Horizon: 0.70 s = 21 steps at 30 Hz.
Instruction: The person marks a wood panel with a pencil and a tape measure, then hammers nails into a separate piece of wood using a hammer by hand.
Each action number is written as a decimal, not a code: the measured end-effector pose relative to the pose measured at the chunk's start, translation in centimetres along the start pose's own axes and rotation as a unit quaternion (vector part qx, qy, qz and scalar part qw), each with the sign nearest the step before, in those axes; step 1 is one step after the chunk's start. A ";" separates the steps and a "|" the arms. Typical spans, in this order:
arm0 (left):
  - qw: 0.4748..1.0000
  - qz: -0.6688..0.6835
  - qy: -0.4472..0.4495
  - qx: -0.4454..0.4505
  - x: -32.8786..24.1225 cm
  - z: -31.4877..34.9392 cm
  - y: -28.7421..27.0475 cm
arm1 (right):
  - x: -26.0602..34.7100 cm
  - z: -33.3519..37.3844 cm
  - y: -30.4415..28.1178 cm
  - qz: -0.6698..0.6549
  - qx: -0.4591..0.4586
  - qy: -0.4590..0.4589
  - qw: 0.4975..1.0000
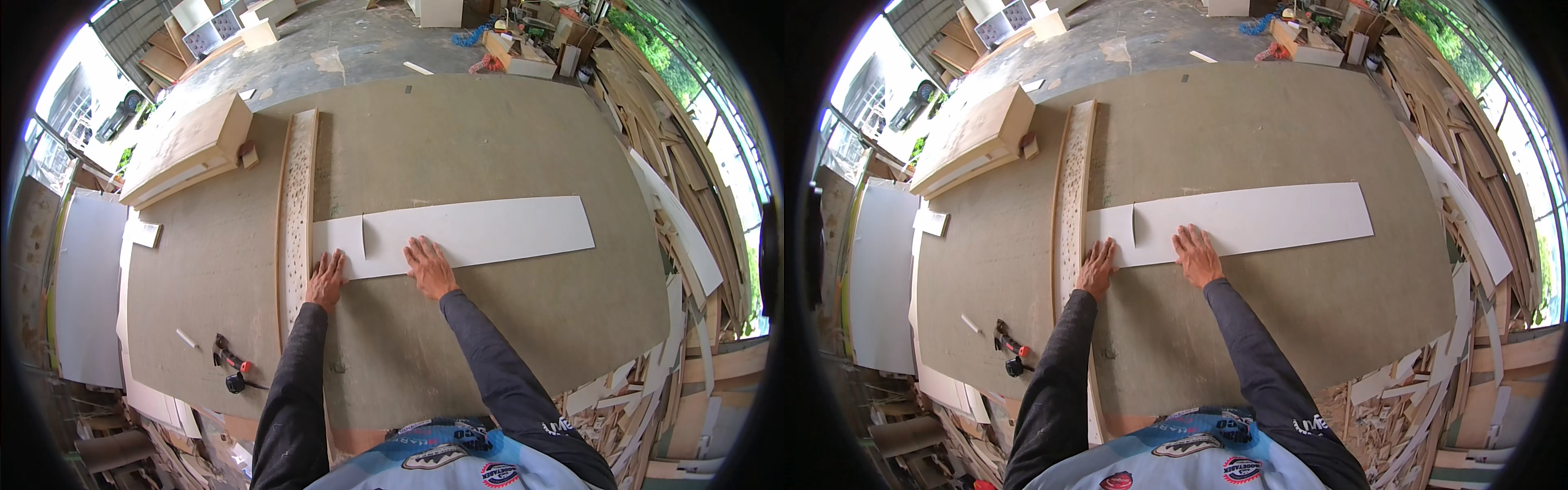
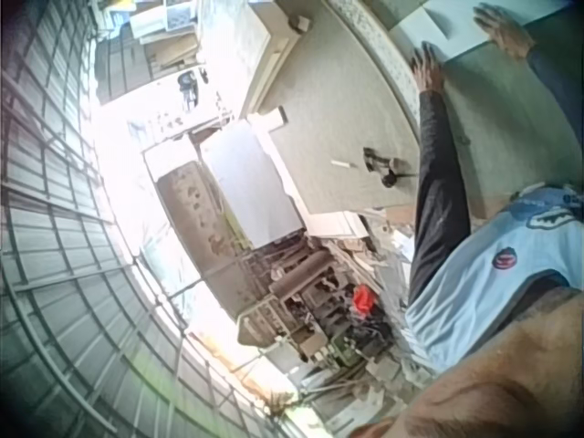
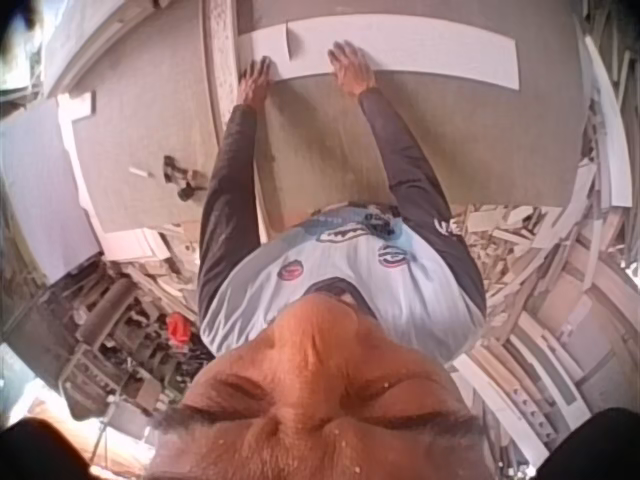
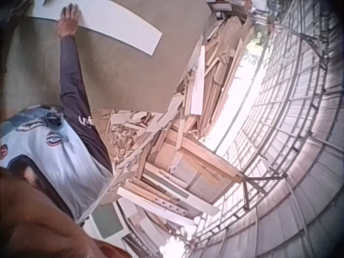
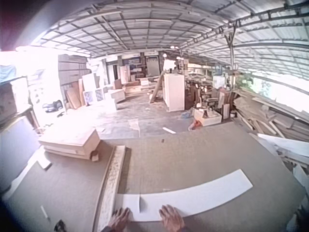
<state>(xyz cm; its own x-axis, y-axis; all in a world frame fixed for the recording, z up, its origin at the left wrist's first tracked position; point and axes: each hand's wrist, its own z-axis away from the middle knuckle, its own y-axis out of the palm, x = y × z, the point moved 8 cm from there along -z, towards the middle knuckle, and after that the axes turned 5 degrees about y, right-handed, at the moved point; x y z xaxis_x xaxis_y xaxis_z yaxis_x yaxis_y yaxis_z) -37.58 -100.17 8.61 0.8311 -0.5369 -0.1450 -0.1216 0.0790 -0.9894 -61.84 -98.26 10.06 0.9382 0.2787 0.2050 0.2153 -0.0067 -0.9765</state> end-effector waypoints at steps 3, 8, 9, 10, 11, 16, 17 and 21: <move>1.000 -0.001 0.001 -0.002 0.6 -0.8 0.0 | -0.3 -0.9 0.2 0.007 0.005 -0.002 1.000; 1.000 -0.015 0.011 -0.018 1.7 -2.0 0.3 | -0.8 -2.2 0.0 0.007 -0.007 -0.007 1.000; 1.000 -0.009 0.011 -0.018 1.8 -2.3 0.3 | -0.9 -2.4 -0.1 0.010 -0.009 -0.007 1.000; 1.000 -0.004 0.012 -0.018 1.9 -2.5 0.3 | -1.0 -2.6 -0.2 0.000 -0.016 -0.007 1.000; 1.000 0.003 0.015 -0.018 1.8 -3.0 0.5 | -1.4 -2.7 -0.3 -0.008 -0.022 -0.005 1.000; 1.000 0.021 -0.009 0.009 2.9 -3.6 0.2 | -2.2 -3.4 -0.6 -0.028 -0.048 -0.001 0.998; 1.000 0.025 -0.012 0.013 3.1 -4.2 0.1 | -2.8 -3.6 -0.6 -0.027 -0.051 0.011 0.998; 0.999 0.029 -0.006 0.019 3.9 -7.4 -0.1 | -6.9 -1.9 -1.3 -0.031 -0.046 0.082 0.995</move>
<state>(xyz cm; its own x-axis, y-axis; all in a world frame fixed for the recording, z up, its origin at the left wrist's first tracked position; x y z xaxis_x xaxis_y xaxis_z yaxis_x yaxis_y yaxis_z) -38.31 -108.45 8.10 0.8302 -0.5201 -0.2009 -0.1481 0.1418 -0.9788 -68.10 -102.02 10.09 0.9524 0.1215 0.2795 0.2905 -0.0851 -0.9531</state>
